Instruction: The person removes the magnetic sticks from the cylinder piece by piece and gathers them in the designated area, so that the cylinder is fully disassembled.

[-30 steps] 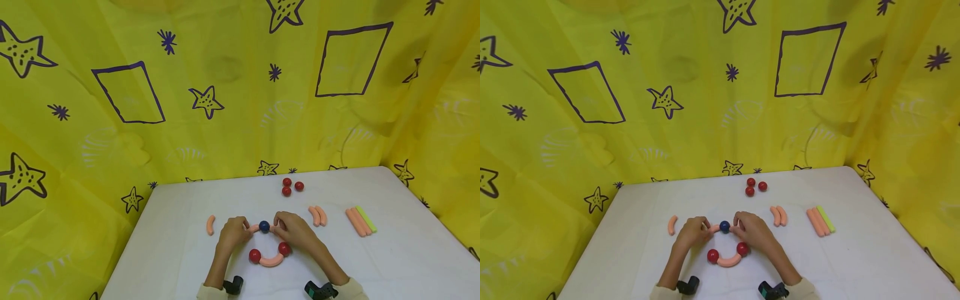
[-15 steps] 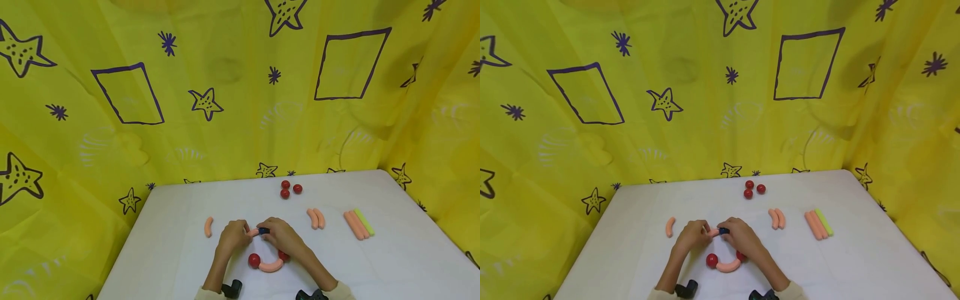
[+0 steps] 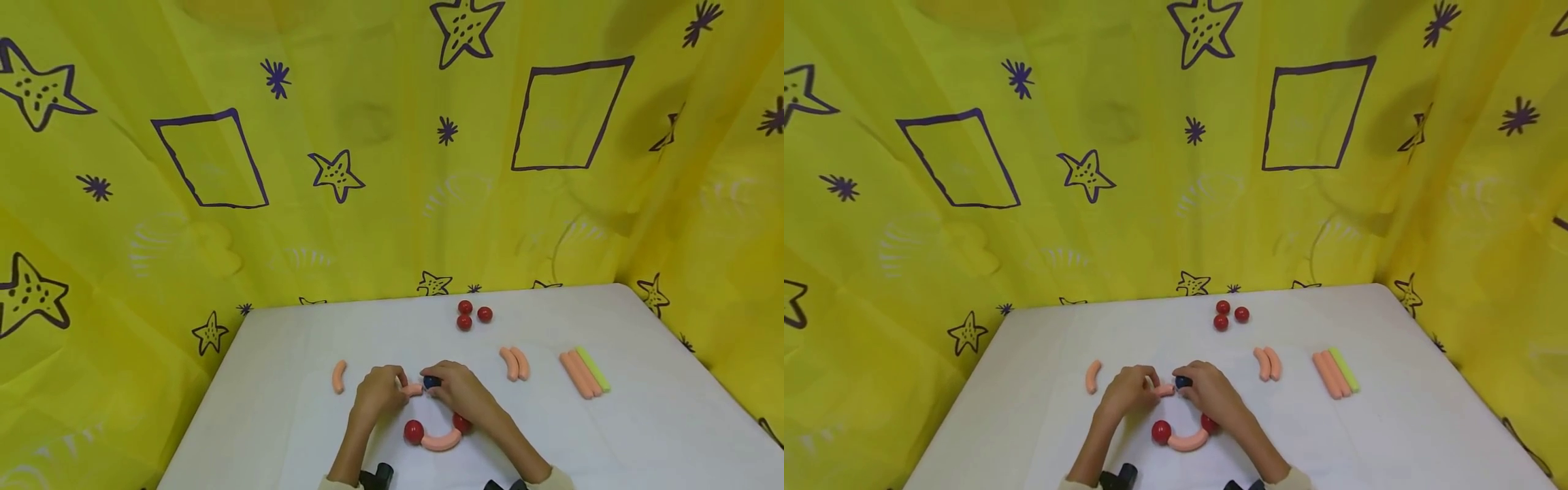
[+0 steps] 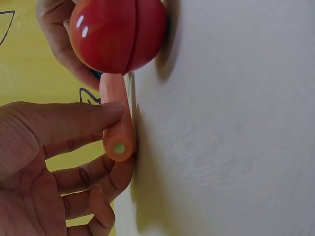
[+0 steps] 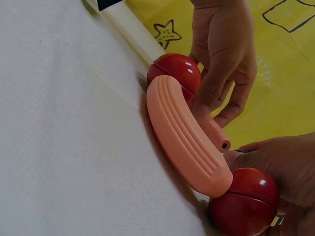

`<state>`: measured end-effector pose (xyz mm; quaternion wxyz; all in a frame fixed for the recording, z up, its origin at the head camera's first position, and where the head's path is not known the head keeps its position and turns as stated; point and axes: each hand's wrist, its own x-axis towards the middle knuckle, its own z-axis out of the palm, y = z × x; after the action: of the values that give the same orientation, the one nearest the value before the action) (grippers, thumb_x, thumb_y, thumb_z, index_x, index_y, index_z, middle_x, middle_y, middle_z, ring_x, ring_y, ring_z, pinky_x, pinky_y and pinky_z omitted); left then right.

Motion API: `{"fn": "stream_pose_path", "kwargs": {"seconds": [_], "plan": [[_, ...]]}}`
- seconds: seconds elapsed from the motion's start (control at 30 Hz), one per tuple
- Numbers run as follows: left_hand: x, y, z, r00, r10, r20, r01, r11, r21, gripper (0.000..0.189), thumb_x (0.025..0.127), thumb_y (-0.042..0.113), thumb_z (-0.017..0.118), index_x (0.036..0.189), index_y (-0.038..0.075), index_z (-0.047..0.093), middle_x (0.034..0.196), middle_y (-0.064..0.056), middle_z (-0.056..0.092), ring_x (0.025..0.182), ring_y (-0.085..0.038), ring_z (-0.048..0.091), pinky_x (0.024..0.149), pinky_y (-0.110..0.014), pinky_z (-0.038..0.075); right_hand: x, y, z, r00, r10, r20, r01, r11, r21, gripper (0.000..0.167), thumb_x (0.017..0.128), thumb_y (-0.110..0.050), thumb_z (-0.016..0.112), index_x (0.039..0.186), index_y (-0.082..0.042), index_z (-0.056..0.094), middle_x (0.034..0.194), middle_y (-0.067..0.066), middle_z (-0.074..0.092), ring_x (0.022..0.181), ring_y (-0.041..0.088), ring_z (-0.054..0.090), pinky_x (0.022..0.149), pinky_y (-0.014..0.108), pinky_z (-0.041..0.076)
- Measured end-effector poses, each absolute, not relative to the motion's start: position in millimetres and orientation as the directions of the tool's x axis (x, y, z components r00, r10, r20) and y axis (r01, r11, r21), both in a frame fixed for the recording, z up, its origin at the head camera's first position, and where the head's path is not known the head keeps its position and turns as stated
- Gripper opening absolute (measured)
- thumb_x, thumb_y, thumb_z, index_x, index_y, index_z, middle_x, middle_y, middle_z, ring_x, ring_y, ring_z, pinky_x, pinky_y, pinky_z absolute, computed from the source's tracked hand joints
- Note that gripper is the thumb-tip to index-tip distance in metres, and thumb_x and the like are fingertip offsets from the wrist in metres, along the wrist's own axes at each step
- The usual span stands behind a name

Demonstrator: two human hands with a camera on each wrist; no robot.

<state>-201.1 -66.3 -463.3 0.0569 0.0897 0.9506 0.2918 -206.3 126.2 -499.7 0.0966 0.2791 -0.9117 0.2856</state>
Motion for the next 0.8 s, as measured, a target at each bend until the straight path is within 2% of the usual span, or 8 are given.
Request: {"fn": "stream_pose_path", "kwargs": {"seconds": [0.17, 0.3, 0.43, 0.57, 0.6, 0.7, 0.8], "plan": [[-204.7, -72.5, -457.8, -0.988, 0.155, 0.008, 0.126, 0.771, 0.625, 0.029, 0.086, 0.033, 0.074, 0.086, 0.005, 0.066, 0.065, -0.004, 0.057, 0.055, -0.015, 0.049, 0.048, -0.027, 0.038, -208.5, 125.5, -496.2, -0.85, -0.435, 0.296, -0.526, 0.683, -0.507, 0.033, 0.086, -0.012, 0.073, 0.118, -0.006, 0.068, 0.107, 0.007, 0.071, 0.099, 0.02, 0.067, 0.086, 0.04, 0.055], [-208.0, -88.2, -454.9, -0.992, 0.104, 0.07, 0.124, 0.746, 0.655, 0.034, 0.086, 0.039, 0.074, 0.086, 0.006, 0.064, 0.073, -0.004, 0.064, 0.058, -0.014, 0.054, 0.054, -0.028, 0.043, -208.1, 125.6, -496.1, -0.881, -0.428, 0.2, -0.457, 0.668, -0.587, 0.033, 0.091, -0.012, 0.068, 0.122, -0.004, 0.065, 0.112, 0.009, 0.07, 0.105, 0.023, 0.066, 0.089, 0.042, 0.054], [-210.7, -108.6, -452.1, -0.993, 0.043, 0.107, 0.103, 0.74, 0.665, 0.034, 0.087, 0.036, 0.073, 0.095, 0.004, 0.068, 0.082, -0.009, 0.069, 0.065, -0.016, 0.059, 0.058, -0.03, 0.046, -206.0, 128.9, -497.6, -0.886, -0.441, 0.141, -0.424, 0.652, -0.629, 0.033, 0.094, -0.011, 0.064, 0.125, -0.003, 0.063, 0.118, 0.012, 0.068, 0.111, 0.026, 0.064, 0.093, 0.043, 0.052], [-214.6, -132.2, -444.9, -0.994, -0.039, 0.103, 0.039, 0.755, 0.655, 0.034, 0.091, 0.033, 0.068, 0.107, 0.002, 0.069, 0.08, -0.01, 0.069, 0.061, -0.019, 0.059, 0.053, -0.03, 0.046, -205.7, 132.1, -496.3, -0.888, -0.434, 0.151, -0.42, 0.634, -0.649, 0.033, 0.093, -0.007, 0.064, 0.126, -0.004, 0.062, 0.119, 0.012, 0.067, 0.11, 0.025, 0.064, 0.092, 0.042, 0.053], [-215.1, -138.3, -443.3, -0.993, -0.067, 0.097, 0.011, 0.765, 0.644, 0.036, 0.092, 0.034, 0.067, 0.108, 0.002, 0.069, 0.077, -0.01, 0.069, 0.06, -0.019, 0.059, 0.053, -0.031, 0.046, -205.7, 132.9, -495.6, -0.89, -0.43, 0.152, -0.416, 0.628, -0.658, 0.033, 0.093, -0.007, 0.064, 0.125, -0.004, 0.062, 0.12, 0.011, 0.066, 0.109, 0.024, 0.063, 0.092, 0.041, 0.053], [-213.5, -156.7, -440.4, -0.987, -0.152, 0.049, -0.088, 0.772, 0.63, 0.027, 0.093, 0.023, 0.065, 0.108, 0.001, 0.068, 0.083, -0.015, 0.07, 0.063, -0.022, 0.06, 0.054, -0.033, 0.045, -205.9, 134.7, -493.3, -0.896, -0.419, 0.148, -0.4, 0.616, -0.678, 0.033, 0.092, -0.007, 0.065, 0.125, -0.004, 0.063, 0.117, 0.01, 0.067, 0.097, 0.017, 0.061, 0.084, 0.033, 0.055], [-209.3, -173.0, -442.5, -0.976, -0.218, 0.004, -0.17, 0.771, 0.614, 0.024, 0.092, 0.017, 0.063, 0.106, -0.003, 0.066, 0.093, -0.022, 0.07, 0.068, -0.026, 0.059, 0.055, -0.035, 0.046, -205.7, 136.3, -492.2, -0.899, -0.42, 0.123, -0.38, 0.611, -0.695, 0.034, 0.092, -0.009, 0.065, 0.126, -0.003, 0.062, 0.104, 0.004, 0.065, 0.083, 0.01, 0.054, 0.071, 0.023, 0.049]]}}
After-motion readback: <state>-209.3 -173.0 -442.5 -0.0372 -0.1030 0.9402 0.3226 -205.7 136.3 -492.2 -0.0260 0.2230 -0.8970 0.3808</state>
